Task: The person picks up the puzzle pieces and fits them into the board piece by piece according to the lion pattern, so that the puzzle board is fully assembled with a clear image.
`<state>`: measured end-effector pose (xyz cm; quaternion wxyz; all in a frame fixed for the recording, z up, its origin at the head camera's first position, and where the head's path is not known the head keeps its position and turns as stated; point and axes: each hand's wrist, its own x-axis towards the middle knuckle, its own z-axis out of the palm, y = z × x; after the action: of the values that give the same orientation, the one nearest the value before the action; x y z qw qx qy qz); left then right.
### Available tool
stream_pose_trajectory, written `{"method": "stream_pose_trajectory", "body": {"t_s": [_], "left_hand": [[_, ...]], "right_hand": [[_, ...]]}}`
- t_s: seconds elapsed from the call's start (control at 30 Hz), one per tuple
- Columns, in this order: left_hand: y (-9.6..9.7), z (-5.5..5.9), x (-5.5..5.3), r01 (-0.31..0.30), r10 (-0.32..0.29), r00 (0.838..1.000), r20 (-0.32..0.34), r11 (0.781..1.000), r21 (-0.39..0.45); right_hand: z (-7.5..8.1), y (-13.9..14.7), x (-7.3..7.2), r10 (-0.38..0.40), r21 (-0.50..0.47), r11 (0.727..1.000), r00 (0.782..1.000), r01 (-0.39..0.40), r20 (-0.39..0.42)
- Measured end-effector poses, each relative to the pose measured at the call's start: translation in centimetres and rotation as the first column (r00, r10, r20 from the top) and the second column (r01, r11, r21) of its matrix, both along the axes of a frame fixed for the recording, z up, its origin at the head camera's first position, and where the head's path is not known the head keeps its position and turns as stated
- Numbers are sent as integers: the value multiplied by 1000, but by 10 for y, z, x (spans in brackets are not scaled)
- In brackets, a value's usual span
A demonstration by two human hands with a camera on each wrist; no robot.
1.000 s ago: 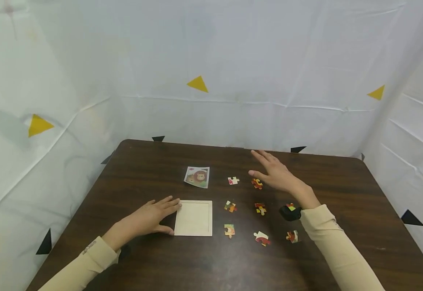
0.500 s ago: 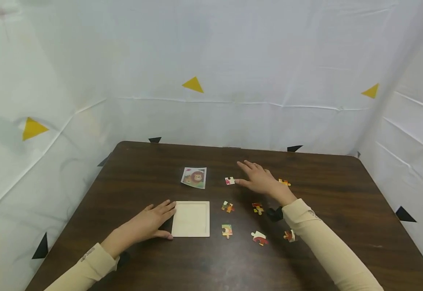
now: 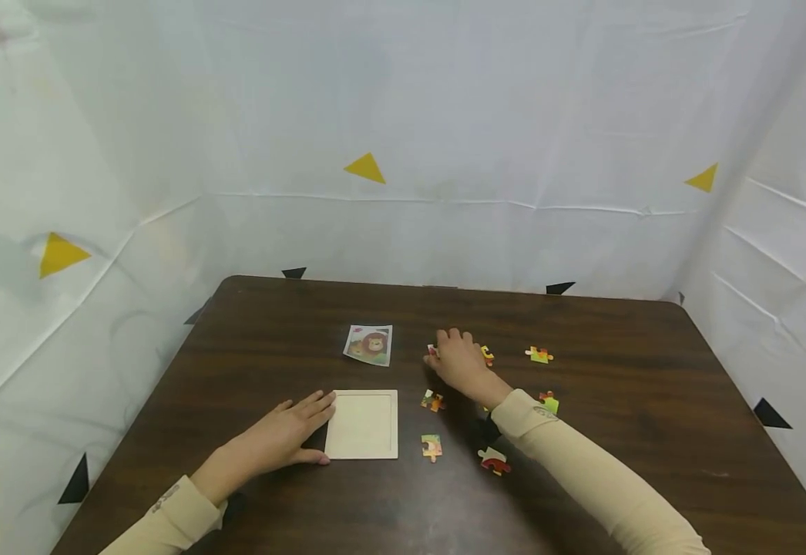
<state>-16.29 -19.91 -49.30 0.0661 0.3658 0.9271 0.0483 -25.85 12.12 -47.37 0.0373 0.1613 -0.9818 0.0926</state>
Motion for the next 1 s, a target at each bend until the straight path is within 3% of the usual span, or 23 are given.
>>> {"method": "stream_pose_trajectory", "body": {"t_s": [0.3,0.47,0.63,0.73,0.83,0.9,1.0], "left_hand": [[4,2,0,3,-3,1000,0,1000,-2],[4,5,2,-6,6,1000,-8,1000,0],[4,5,3,-16,16,1000,-1,1000,3],[4,5,4,-22,22,1000,6,1000,13],[5,6,5,-25,24,1000,9,999,22],[5,6,5,-25,25,1000,8,999,23],[5,4,7,-21,20,1000,3,999,28]], "right_hand": [[-7,8,-1,13,31,999,1000,-13,-14],[-5,13,-3,55,-23,998,998,-54,11],[-2,19,-5,96,-97,991,992,-88,85],[2,23,-8,150,-174,977,978,-125,141],[6,29,-13,220,-203,961,966,-189,138],[7,33,-18,287,-164,950,952,-267,110],[6,37,-26,416,-80,909,904,-409,97]]}}
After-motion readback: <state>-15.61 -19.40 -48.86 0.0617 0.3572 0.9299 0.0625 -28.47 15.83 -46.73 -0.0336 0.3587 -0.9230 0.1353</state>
